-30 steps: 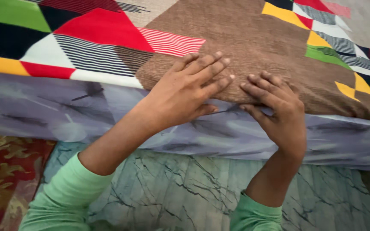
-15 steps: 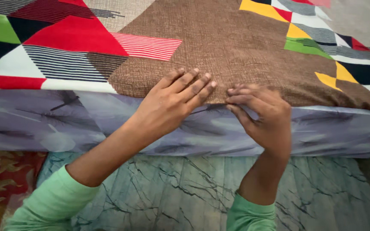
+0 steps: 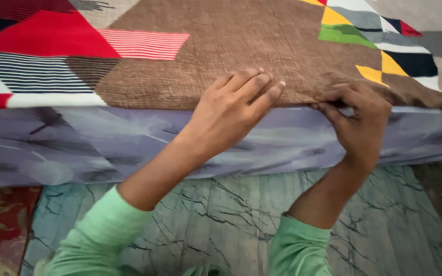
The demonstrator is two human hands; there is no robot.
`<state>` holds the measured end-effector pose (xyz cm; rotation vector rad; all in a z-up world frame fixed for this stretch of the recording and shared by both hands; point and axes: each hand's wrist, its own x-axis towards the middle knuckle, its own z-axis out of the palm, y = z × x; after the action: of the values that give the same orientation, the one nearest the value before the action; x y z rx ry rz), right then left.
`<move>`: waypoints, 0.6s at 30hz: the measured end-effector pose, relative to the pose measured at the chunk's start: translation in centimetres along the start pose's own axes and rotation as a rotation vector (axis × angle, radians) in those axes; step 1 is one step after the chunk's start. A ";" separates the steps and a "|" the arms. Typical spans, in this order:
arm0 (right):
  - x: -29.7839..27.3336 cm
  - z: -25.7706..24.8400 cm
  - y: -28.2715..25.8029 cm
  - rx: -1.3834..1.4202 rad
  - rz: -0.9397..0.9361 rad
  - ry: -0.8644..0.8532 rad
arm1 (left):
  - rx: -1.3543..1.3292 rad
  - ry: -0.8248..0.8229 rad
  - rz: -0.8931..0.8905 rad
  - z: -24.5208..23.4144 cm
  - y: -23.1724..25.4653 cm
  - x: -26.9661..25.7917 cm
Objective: The person folds a patterned bedsheet on a bed. They smooth the fabric, fold the edges, and tuck the sheet under the mattress, working methodically along the sides of the bed.
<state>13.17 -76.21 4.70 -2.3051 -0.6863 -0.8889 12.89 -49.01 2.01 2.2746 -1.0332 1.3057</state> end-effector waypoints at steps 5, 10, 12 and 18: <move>-0.7 -0.9 -0.4 -0.095 -0.051 -0.069 | -0.006 0.045 0.088 2.1 0.9 0.8; -0.3 -0.7 -1.5 -0.036 -0.063 -0.059 | 0.055 0.012 0.214 1.4 1.4 0.6; 0.1 -1.5 -1.8 -0.024 -0.121 -0.071 | 0.049 0.001 0.209 1.2 1.6 0.6; -0.8 -2.8 3.6 -0.504 -0.096 0.220 | 0.010 0.004 0.171 1.5 1.5 0.4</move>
<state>13.72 -80.79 4.66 -2.5583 -0.5231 -1.4737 12.83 -51.12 1.49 2.2310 -1.2461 1.3823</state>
